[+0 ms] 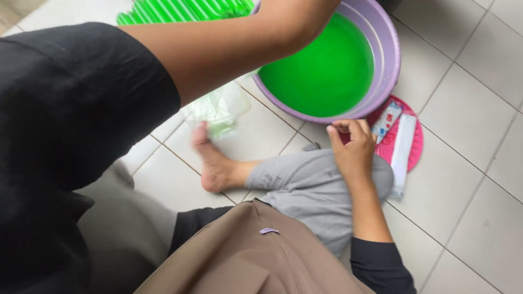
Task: The person fills plastic sleeves with green liquid from a tub using a funnel and a ladle, ties the top of the sleeve by hand, and places the finished items into a tray.
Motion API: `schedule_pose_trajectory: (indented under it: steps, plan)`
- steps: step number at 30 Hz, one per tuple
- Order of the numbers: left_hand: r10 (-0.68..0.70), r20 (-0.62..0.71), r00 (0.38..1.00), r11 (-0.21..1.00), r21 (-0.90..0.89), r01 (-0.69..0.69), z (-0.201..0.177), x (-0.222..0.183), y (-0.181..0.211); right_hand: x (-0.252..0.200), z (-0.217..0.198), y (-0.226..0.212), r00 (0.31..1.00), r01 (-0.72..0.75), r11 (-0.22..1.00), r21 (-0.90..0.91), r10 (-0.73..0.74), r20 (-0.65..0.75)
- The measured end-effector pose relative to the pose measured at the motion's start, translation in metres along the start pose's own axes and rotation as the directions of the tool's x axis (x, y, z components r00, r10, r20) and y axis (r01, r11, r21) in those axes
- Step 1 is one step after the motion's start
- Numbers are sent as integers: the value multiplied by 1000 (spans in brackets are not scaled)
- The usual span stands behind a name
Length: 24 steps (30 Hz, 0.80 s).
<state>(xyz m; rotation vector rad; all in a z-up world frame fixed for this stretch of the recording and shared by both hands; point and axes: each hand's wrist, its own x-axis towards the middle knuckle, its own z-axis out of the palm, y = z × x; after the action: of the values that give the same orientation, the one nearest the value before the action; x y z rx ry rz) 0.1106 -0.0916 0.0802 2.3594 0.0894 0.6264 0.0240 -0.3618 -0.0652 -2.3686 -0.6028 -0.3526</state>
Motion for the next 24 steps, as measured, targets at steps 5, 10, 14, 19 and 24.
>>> schedule_pose_trajectory:
  steps: [5, 10, 14, 19, 24]
  plan:
    - [167, -175, 970, 962, -187, -200, -27, -46, 55, -51, -16, 87, 929, -185, 981, 54, 193, -317]
    - [187, -148, 971, 928, -297, -224, -15, -71, 32, -115, 40, 227, 808, -571, 821, 7, 563, -174]
    - [50, -266, 963, 846, -502, -183, 6, -70, 4, -126, 78, 278, 583, -808, 575, 126, 812, 33]
    - [-76, -235, 969, 779, -620, -89, 27, -70, -21, -140, 90, 292, 289, -808, 95, 582, 924, 250]
    - [-144, -204, 968, 688, -724, -50, 26, -44, -23, -131, 47, 261, 419, -640, 437, 632, 888, -189]
